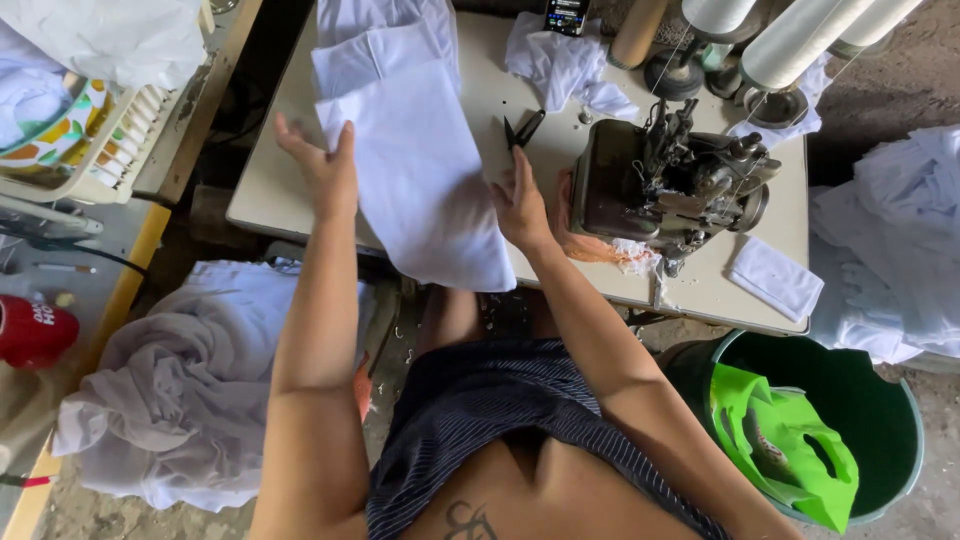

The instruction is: The person is manually cutting and trimming white fabric pieces using scissors at a sewing workstation.

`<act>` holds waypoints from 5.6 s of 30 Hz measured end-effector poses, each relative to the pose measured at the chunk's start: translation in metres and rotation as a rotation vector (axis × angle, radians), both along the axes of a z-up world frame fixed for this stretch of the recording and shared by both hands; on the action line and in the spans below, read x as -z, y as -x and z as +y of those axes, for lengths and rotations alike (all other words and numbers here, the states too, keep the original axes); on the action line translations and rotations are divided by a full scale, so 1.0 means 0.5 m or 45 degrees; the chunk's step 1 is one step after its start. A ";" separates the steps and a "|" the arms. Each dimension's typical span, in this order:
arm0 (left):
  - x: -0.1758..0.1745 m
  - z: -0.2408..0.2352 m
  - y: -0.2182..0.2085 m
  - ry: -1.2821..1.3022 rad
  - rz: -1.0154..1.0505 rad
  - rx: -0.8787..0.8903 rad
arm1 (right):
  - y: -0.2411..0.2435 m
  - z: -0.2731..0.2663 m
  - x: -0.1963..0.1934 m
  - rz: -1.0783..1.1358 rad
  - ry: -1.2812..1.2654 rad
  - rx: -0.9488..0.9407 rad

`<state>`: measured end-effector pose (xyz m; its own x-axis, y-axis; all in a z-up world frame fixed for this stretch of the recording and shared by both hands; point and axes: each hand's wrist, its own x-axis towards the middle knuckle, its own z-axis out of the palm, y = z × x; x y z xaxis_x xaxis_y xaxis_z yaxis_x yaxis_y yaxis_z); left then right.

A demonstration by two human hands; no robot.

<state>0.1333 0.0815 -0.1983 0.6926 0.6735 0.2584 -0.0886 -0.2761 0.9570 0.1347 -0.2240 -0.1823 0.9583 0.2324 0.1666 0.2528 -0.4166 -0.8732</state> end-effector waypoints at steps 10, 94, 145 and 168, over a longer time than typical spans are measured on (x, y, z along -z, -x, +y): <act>0.099 -0.226 0.107 -1.027 0.601 0.389 | 0.065 -0.077 0.201 -0.794 0.925 0.295; 0.218 -0.231 0.353 1.239 0.257 0.321 | 0.343 -0.183 0.237 1.209 -1.293 -0.680; 0.218 -0.414 0.310 -1.446 0.156 0.429 | 0.320 -0.160 0.227 1.361 -1.187 -0.494; 0.213 -0.403 0.384 -0.815 -0.144 0.571 | 0.346 -0.184 0.250 1.356 -1.263 -0.342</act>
